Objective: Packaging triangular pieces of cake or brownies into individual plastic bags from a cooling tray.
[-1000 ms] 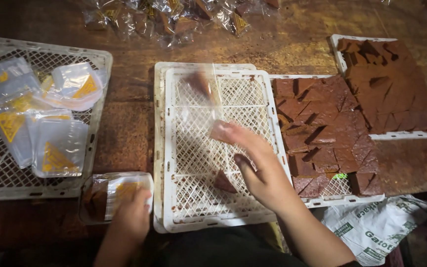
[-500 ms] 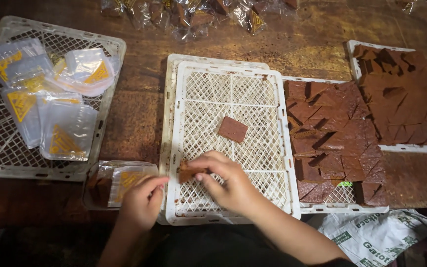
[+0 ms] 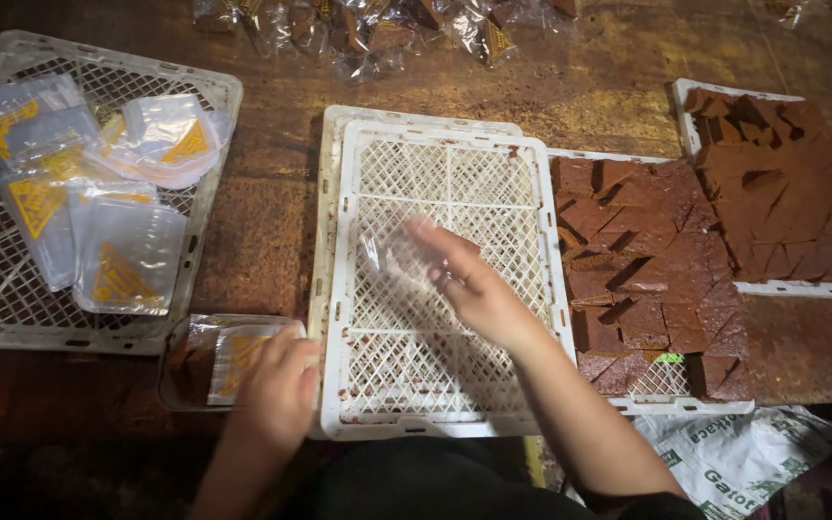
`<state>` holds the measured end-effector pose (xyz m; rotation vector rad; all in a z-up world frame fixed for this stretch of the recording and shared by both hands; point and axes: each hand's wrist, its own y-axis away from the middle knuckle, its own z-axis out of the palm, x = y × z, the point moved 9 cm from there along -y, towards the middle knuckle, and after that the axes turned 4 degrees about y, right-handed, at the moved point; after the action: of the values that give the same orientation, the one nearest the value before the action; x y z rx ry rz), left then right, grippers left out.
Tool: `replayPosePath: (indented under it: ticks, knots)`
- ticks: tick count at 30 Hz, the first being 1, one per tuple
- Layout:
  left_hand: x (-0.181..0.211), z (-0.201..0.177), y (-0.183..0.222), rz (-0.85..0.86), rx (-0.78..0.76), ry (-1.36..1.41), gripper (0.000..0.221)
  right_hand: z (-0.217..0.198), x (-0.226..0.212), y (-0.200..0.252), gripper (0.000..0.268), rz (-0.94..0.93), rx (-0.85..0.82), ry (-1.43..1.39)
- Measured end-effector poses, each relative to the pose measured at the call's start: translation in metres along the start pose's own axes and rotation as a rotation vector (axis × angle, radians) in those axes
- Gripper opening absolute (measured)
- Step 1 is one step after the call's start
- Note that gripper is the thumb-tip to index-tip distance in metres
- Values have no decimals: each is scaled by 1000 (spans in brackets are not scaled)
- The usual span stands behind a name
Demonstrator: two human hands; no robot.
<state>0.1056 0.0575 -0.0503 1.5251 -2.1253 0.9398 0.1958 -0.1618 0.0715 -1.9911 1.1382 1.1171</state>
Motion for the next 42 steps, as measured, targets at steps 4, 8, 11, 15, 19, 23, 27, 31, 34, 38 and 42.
replayPosePath:
  ticks: [4,8,11,15,19,23,27,31,34,38,42]
  knots:
    - [-44,5,25,-430,-324,80,28,-40,52,-14,63,177,246,398]
    - [-26,-32,20,-506,-158,85,14,-18,108,-1,51,710,10,518]
    - [-42,-31,26,-575,-161,85,26,-11,122,2,25,666,109,160]
    - [-44,-27,28,-588,-142,119,23,9,94,14,15,760,127,83]
    - [-28,-36,26,-620,-48,132,3,10,86,14,15,-116,409,786]
    - [-8,-35,21,-431,30,190,6,7,123,36,19,612,390,-64]
    - [47,-11,8,-85,36,304,37,60,102,53,22,326,224,-146]
    - [51,104,21,85,-309,226,43,84,76,54,30,77,100,56]
    - [65,131,19,22,-562,-7,51,57,119,62,26,473,426,-675]
    - [53,107,6,-403,-629,347,45,-3,84,62,10,159,482,-426]
    - [53,63,-12,-493,-367,517,52,45,-19,79,25,-273,159,81]
